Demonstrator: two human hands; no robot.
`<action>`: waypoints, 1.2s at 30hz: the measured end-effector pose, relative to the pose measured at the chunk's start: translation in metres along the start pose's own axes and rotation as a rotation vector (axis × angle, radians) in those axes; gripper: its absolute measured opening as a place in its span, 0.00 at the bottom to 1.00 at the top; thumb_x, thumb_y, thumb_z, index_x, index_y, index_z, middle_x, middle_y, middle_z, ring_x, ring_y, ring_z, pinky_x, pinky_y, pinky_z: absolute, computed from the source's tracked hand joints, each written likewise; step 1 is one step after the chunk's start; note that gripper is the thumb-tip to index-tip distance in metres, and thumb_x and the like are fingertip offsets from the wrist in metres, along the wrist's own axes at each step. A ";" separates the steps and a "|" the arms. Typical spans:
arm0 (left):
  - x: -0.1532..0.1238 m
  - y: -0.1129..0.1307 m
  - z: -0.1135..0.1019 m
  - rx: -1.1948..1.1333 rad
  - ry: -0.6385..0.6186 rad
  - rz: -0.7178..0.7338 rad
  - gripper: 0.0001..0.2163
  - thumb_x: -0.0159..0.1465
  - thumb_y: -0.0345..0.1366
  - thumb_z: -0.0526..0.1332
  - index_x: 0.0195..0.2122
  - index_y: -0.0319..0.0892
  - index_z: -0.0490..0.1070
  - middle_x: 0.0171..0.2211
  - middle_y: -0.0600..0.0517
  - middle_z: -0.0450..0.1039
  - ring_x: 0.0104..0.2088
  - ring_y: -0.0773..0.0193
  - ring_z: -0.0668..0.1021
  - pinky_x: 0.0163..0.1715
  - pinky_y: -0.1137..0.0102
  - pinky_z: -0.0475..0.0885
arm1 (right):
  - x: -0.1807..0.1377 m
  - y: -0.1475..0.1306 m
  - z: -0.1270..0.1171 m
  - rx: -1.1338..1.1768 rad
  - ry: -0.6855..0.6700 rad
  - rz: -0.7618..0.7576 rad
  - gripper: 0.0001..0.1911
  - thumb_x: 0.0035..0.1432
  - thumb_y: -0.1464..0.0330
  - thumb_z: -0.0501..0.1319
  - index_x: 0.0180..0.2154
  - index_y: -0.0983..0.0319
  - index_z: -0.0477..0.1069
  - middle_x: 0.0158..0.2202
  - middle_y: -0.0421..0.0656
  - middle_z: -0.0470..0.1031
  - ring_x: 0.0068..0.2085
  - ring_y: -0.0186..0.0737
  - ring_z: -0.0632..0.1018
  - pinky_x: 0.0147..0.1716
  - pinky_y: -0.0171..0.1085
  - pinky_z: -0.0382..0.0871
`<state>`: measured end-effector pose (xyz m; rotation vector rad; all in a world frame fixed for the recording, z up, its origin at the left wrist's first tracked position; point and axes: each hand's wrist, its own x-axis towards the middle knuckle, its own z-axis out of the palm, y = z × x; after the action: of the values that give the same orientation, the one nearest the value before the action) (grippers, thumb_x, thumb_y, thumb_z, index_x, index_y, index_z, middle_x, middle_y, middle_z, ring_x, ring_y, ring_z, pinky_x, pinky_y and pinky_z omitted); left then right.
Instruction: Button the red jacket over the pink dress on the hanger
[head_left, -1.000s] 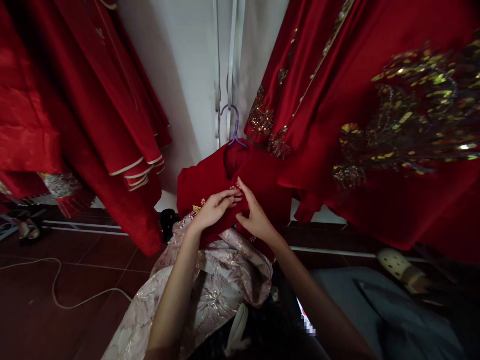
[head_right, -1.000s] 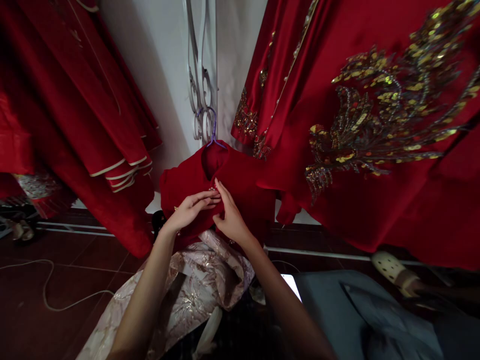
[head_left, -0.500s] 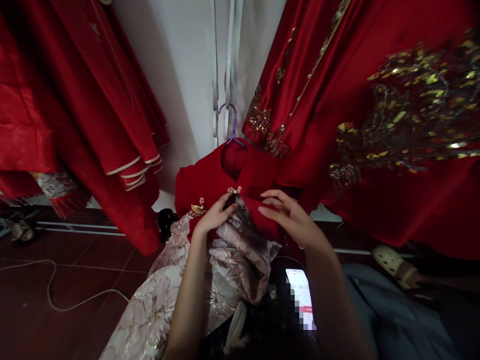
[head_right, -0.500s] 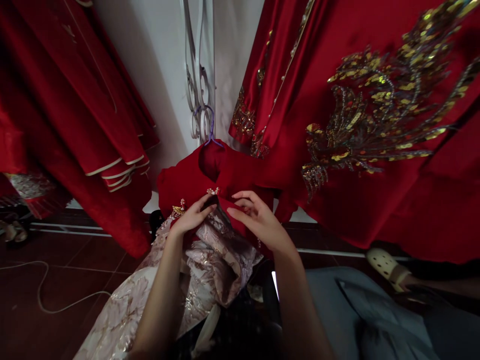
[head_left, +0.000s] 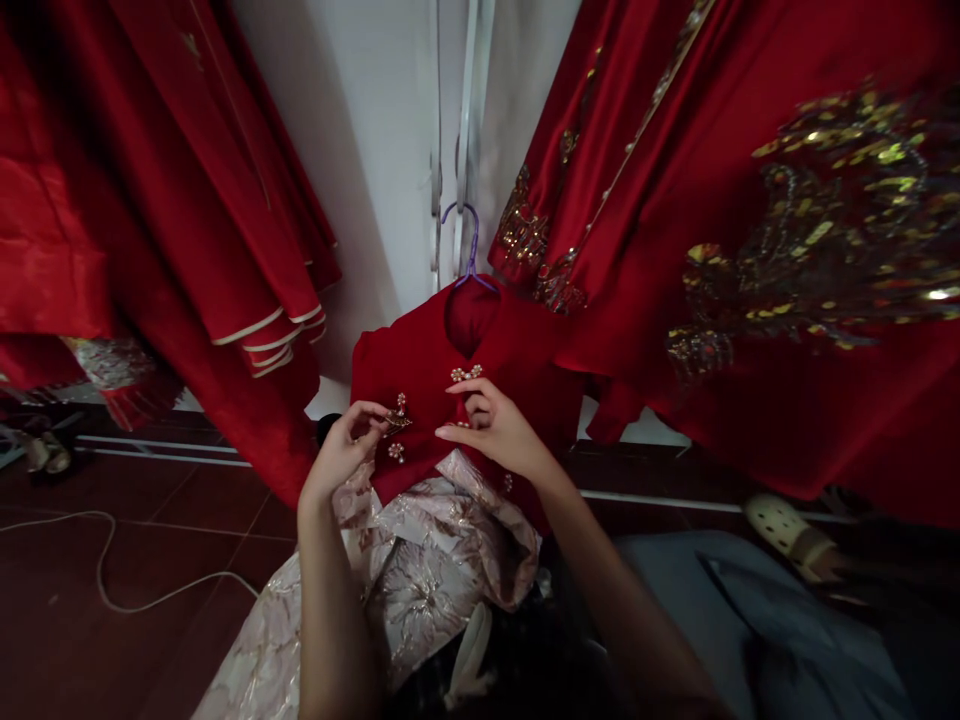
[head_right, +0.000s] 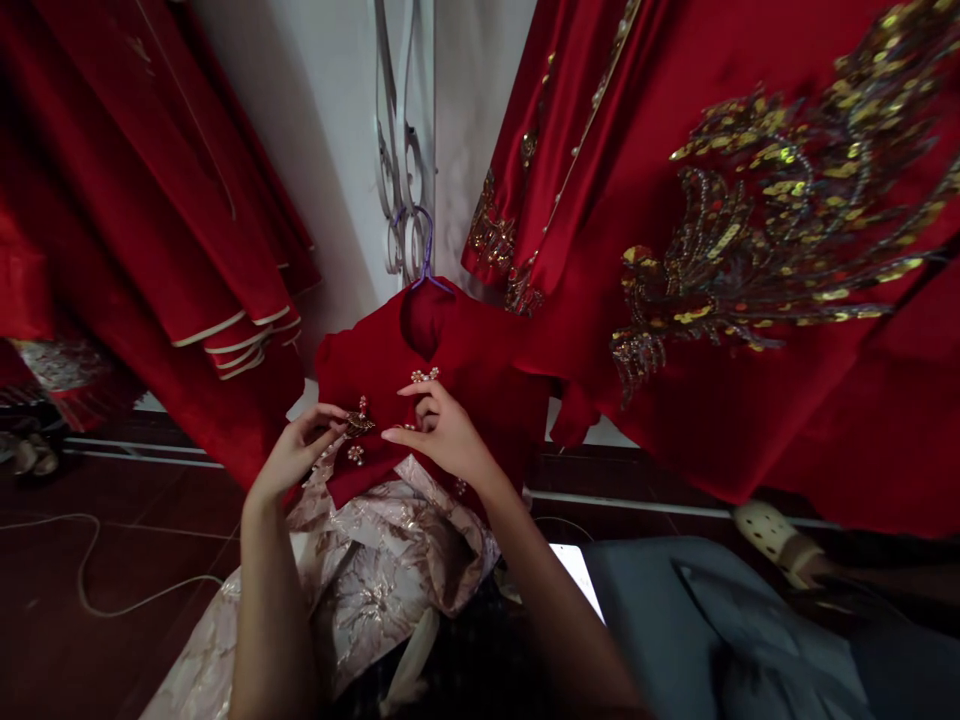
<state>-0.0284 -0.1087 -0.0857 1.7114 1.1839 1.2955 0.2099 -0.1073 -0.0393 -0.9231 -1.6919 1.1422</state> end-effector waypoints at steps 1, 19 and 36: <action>0.001 -0.004 0.001 -0.020 0.000 -0.006 0.09 0.59 0.35 0.60 0.40 0.41 0.68 0.35 0.51 0.72 0.36 0.67 0.74 0.42 0.68 0.70 | 0.007 0.004 0.008 -0.005 -0.001 -0.015 0.27 0.43 0.64 0.69 0.44 0.59 0.63 0.24 0.31 0.57 0.21 0.25 0.63 0.18 0.27 0.62; 0.013 -0.010 0.028 -0.292 0.114 -0.142 0.16 0.50 0.36 0.67 0.39 0.36 0.73 0.39 0.45 0.77 0.38 0.63 0.78 0.46 0.65 0.72 | 0.039 0.045 0.045 -0.239 0.058 -0.176 0.18 0.57 0.71 0.54 0.50 0.61 0.59 0.34 0.42 0.66 0.32 0.35 0.73 0.24 0.32 0.75; 0.016 -0.021 0.031 -0.178 0.151 -0.074 0.12 0.53 0.38 0.64 0.35 0.36 0.74 0.35 0.46 0.77 0.35 0.63 0.78 0.42 0.68 0.73 | 0.044 0.051 0.053 -0.438 0.157 -0.286 0.16 0.57 0.73 0.54 0.48 0.64 0.62 0.36 0.45 0.68 0.36 0.36 0.73 0.37 0.36 0.72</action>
<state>-0.0024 -0.0860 -0.1081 1.4512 1.1667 1.4590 0.1511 -0.0684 -0.0867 -0.9631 -1.9046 0.5047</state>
